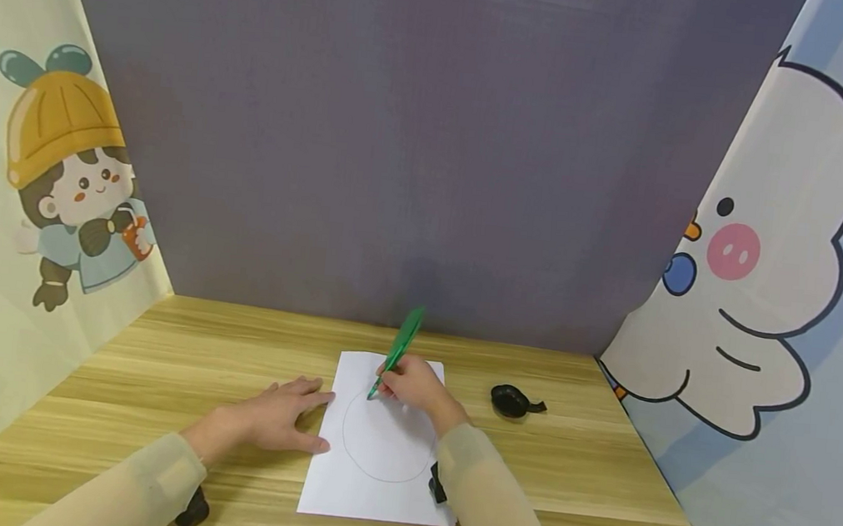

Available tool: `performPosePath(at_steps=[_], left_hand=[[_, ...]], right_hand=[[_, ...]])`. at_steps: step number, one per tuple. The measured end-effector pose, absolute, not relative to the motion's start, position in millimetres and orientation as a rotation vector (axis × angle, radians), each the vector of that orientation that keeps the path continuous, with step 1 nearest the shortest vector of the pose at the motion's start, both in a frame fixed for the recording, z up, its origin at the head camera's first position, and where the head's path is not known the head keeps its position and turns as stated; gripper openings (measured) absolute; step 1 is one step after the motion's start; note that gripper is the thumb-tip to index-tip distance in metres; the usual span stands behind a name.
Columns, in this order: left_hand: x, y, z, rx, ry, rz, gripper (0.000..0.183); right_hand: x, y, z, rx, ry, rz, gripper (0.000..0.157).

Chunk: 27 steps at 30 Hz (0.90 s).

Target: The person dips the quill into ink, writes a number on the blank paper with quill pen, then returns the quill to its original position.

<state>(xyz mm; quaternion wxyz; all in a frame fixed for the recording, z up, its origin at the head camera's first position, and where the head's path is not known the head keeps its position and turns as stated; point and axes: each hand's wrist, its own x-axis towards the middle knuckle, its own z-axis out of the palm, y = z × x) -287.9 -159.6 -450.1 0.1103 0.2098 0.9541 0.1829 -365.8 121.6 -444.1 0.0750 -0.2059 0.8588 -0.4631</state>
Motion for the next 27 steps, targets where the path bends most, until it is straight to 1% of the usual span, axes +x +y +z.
performPosePath(at_steps=[27], left_hand=[[-286, -160, -448, 0.621, 2.808, 0.552, 0.094]], right_hand=[[-367, 105, -448, -0.623, 2.565, -1.374, 0.019]])
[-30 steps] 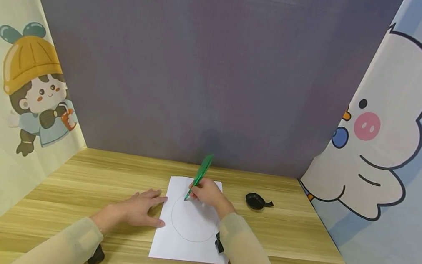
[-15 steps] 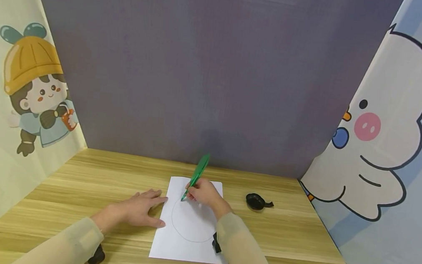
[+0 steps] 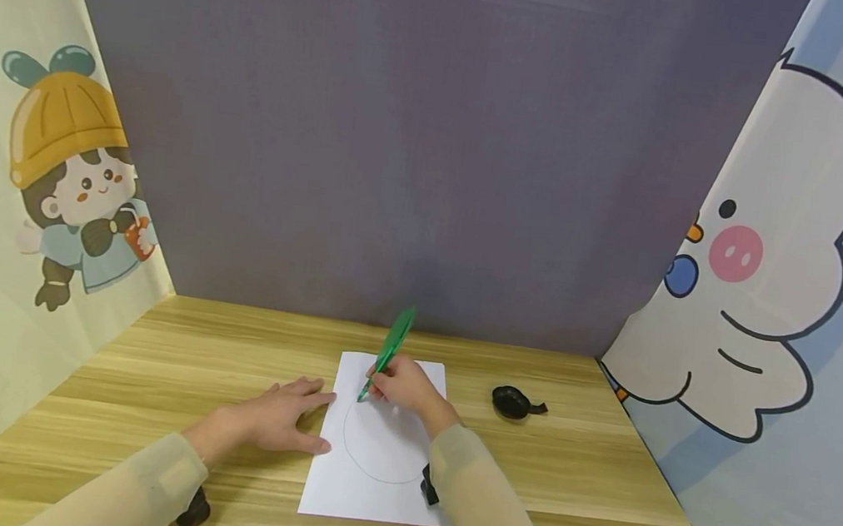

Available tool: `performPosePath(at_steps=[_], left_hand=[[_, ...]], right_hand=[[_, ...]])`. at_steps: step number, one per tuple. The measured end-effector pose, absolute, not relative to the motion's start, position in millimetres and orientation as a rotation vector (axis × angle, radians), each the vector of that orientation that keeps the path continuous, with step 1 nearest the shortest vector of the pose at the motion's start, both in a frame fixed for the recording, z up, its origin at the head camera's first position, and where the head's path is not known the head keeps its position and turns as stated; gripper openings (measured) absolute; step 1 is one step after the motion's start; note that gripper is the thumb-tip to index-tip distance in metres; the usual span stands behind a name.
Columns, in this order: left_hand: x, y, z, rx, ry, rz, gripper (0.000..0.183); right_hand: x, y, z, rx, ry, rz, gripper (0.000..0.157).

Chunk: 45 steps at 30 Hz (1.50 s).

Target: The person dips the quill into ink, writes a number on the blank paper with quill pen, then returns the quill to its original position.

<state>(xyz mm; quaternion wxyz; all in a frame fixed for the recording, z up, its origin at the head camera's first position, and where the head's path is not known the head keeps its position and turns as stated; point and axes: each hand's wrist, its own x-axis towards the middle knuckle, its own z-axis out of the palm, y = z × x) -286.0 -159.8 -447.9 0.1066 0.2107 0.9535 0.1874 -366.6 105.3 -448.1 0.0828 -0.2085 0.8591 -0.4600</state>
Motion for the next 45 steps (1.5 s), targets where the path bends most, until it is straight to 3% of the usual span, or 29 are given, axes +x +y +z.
performPosePath(at_steps=[24, 45], left_hand=[[-285, -158, -448, 0.615, 2.81, 0.547, 0.094], [-283, -159, -448, 0.632, 2.801, 0.566, 0.095]], right_hand=[[-360, 107, -443, -0.615, 2.561, -1.423, 0.022], [-339, 182, -436, -0.575, 2.429, -1.524, 0.034]])
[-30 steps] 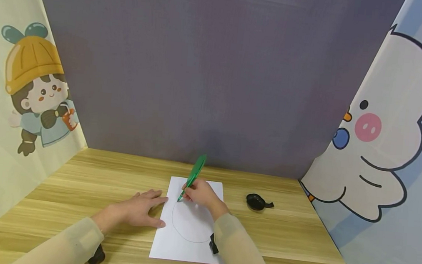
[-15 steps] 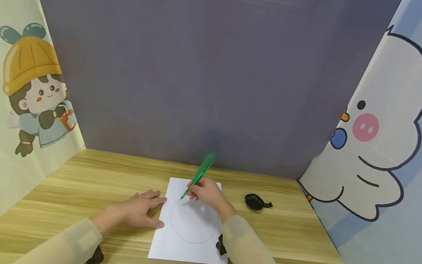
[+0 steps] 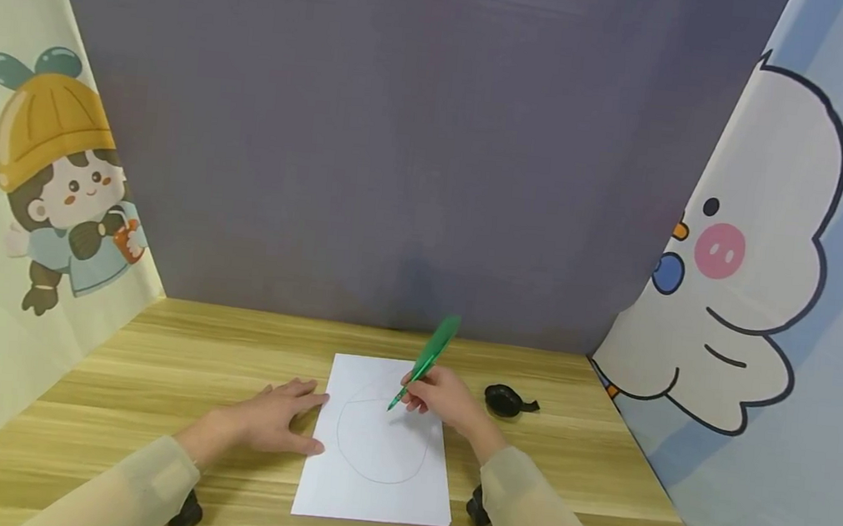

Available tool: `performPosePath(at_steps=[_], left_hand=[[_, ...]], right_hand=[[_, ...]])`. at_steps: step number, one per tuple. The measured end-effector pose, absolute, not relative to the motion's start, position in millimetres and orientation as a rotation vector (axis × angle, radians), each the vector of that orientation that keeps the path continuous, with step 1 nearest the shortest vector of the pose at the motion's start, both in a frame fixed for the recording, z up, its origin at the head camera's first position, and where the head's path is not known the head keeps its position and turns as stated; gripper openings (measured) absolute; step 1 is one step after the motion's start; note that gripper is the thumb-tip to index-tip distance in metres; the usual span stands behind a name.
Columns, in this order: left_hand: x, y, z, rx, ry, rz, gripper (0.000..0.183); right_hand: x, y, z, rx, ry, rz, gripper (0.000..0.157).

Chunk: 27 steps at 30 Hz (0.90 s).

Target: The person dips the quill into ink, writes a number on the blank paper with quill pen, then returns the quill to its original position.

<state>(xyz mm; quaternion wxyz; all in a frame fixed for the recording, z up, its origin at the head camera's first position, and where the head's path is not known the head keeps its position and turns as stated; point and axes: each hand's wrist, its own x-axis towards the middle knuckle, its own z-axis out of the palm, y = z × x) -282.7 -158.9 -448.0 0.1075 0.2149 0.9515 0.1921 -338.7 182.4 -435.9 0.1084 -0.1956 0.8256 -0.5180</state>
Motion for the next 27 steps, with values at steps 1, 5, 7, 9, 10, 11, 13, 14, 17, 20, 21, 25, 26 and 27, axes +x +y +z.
performPosePath(at_steps=[1, 5, 7, 9, 10, 11, 13, 14, 17, 20, 21, 25, 26, 27], left_hand=[[-283, -159, -448, 0.634, 2.8, 0.567, 0.095], [-282, -160, -448, 0.642, 2.8, 0.57, 0.095], [-282, -160, -447, 0.645, 2.799, 0.572, 0.095], [-282, -159, -447, 0.648, 2.799, 0.573, 0.095], [-282, -159, -447, 0.648, 2.799, 0.575, 0.095], [-282, -159, -447, 0.648, 2.799, 0.573, 0.094], [-282, -159, -447, 0.649, 2.803, 0.569, 0.094], [-282, -159, -448, 0.649, 2.804, 0.566, 0.094], [-283, -160, -449, 0.652, 2.807, 0.563, 0.094], [-284, -160, -449, 0.658, 2.808, 0.567, 0.094], [-284, -160, -449, 0.66, 2.808, 0.569, 0.094], [-284, -160, -449, 0.66, 2.808, 0.568, 0.094], [-283, -160, -449, 0.659, 2.809, 0.567, 0.094], [-283, -160, -449, 0.659, 2.81, 0.566, 0.094]], right_hand=[[-338, 185, -436, -0.565, 2.432, -1.521, 0.034], [-332, 197, -436, -0.536, 2.434, -1.514, 0.034], [-328, 202, -437, -0.525, 2.445, -1.5, 0.034], [-324, 207, -437, -0.507, 2.463, -1.488, 0.034], [-322, 210, -437, -0.5, 2.469, -1.487, 0.033], [-320, 212, -437, -0.497, 2.476, -1.486, 0.033], [-316, 217, -438, -0.485, 2.487, -1.49, 0.032], [-315, 219, -438, -0.483, 2.488, -1.495, 0.032], [-313, 227, -439, -0.498, 2.477, -1.513, 0.033], [-313, 235, -441, -0.509, 2.459, -1.524, 0.034], [-313, 238, -442, -0.513, 2.449, -1.531, 0.034], [-310, 245, -441, -0.527, 2.42, -1.55, 0.034], [-309, 247, -441, -0.535, 2.416, -1.554, 0.034], [-307, 248, -441, -0.543, 2.412, -1.558, 0.035]])
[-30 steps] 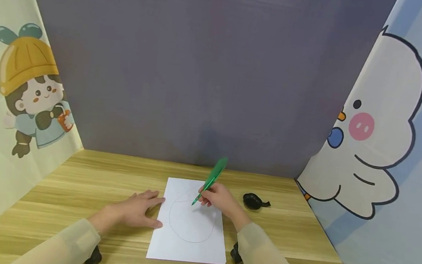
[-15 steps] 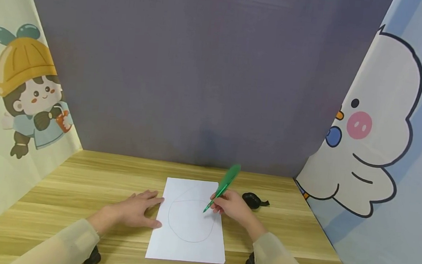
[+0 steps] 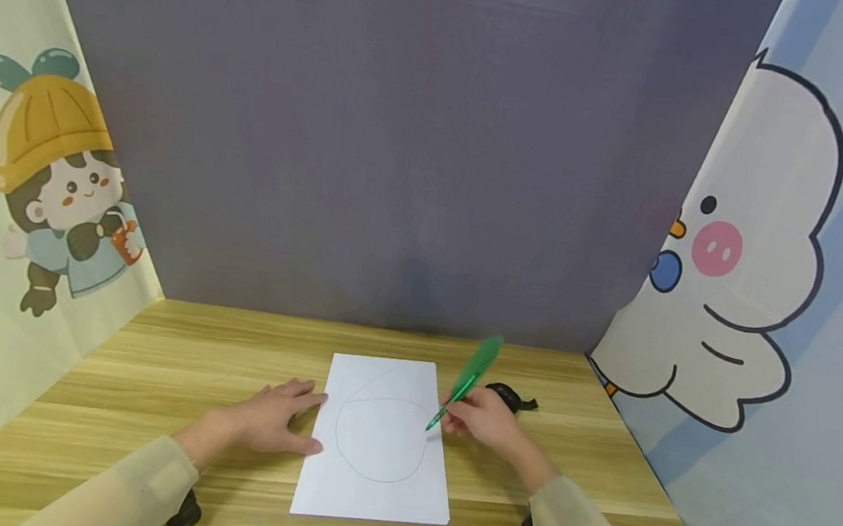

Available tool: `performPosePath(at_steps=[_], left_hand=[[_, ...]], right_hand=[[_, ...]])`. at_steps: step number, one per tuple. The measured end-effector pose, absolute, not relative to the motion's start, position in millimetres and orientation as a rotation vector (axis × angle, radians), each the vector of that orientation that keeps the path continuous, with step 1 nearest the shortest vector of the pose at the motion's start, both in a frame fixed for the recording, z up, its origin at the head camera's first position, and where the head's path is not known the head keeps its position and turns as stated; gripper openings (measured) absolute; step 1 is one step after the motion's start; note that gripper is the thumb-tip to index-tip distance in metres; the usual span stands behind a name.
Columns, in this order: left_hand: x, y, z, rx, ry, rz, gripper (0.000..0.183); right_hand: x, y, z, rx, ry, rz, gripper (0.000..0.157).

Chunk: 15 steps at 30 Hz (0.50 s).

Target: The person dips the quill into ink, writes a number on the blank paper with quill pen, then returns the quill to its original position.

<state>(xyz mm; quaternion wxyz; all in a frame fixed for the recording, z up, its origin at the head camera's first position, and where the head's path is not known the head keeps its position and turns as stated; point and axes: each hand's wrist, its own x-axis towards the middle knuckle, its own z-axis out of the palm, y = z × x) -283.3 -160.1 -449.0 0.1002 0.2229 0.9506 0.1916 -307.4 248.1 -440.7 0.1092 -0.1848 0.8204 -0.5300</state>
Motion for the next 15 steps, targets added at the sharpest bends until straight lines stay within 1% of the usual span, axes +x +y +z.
performPosePath(at_steps=[15], left_hand=[[-284, -160, -450, 0.648, 2.808, 0.564, 0.095]], right_hand=[[-299, 274, -444, -0.563, 2.393, -1.616, 0.038]])
